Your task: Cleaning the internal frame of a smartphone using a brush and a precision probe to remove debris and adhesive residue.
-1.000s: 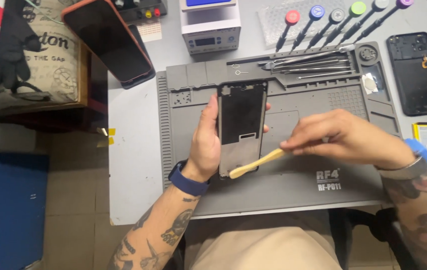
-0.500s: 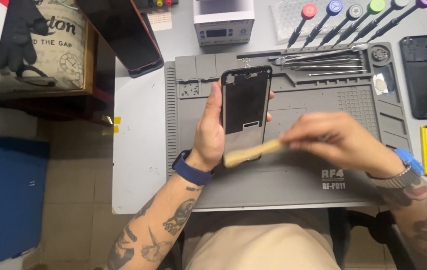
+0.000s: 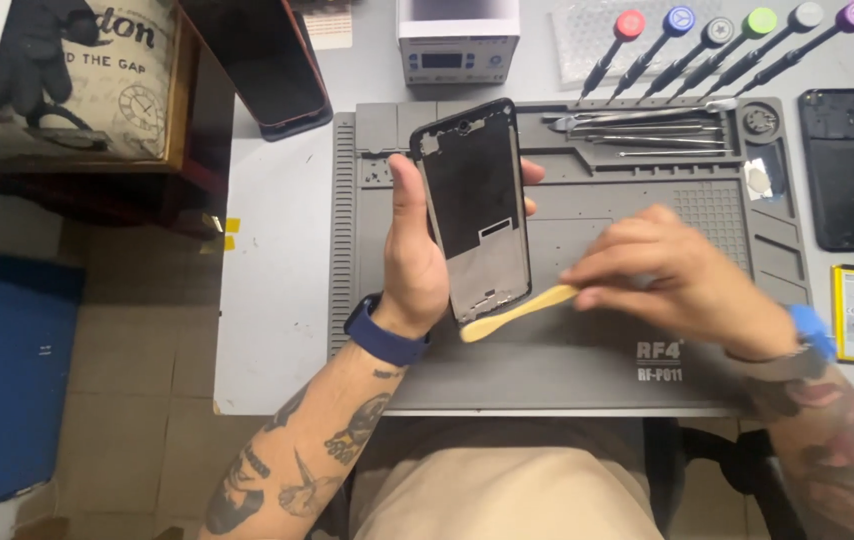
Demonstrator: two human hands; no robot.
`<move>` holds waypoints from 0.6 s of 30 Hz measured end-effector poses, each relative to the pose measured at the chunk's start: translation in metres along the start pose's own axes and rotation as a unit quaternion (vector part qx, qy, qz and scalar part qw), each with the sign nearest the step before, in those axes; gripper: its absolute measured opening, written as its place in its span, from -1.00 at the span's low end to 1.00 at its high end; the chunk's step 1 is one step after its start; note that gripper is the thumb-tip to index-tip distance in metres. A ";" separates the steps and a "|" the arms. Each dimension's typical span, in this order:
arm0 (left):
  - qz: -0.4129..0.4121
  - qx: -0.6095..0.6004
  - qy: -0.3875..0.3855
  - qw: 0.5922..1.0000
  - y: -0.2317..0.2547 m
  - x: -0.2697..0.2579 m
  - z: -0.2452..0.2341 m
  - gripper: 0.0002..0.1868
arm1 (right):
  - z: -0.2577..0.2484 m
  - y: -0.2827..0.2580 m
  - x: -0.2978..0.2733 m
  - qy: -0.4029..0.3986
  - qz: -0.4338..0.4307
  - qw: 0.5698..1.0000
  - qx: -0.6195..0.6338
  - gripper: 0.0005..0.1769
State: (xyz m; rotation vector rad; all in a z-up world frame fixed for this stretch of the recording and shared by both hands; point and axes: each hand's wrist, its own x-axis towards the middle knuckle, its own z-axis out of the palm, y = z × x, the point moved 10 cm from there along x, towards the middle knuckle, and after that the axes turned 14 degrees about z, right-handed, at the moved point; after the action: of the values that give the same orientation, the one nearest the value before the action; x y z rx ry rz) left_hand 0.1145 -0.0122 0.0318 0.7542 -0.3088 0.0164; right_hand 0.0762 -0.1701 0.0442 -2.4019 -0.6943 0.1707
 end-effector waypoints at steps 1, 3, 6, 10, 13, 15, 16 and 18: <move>-0.001 -0.001 0.001 1.000 0.000 -0.001 0.002 -0.09 | -0.002 0.004 0.001 -0.001 0.002 1.000 0.000 -0.71; 0.015 -0.007 0.022 1.000 0.006 -0.001 0.001 -0.11 | -0.011 0.013 0.005 0.032 0.011 0.999 -0.016 -0.74; 0.037 -0.008 0.050 0.998 0.011 -0.001 -0.003 -0.13 | -0.009 0.012 0.002 0.071 0.021 0.997 0.000 -0.73; 0.062 -0.030 0.064 0.996 0.015 0.001 -0.001 -0.18 | -0.006 0.006 -0.004 0.074 0.013 0.997 0.027 -0.78; 0.099 0.002 0.078 0.992 0.027 0.002 -0.005 -0.20 | -0.013 0.011 -0.005 0.104 0.027 0.994 0.003 -0.79; 0.069 -0.015 0.075 0.995 0.017 0.004 -0.002 -0.17 | -0.005 -0.002 -0.007 0.094 0.000 0.996 0.013 -0.79; 0.066 -0.017 0.073 0.995 0.017 0.003 0.000 -0.17 | -0.012 0.007 -0.011 0.096 0.004 0.995 0.011 -0.79; 0.109 -0.005 0.070 0.992 0.030 0.001 0.000 -0.20 | -0.028 0.027 -0.015 0.113 0.034 0.993 -0.013 -0.76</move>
State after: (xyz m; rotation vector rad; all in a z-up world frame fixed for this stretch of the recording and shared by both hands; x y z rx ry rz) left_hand 0.1116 0.0096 0.0523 0.7022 -0.2567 0.2731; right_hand 0.0832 -0.2109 0.0495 -2.4221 -0.5131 -0.0832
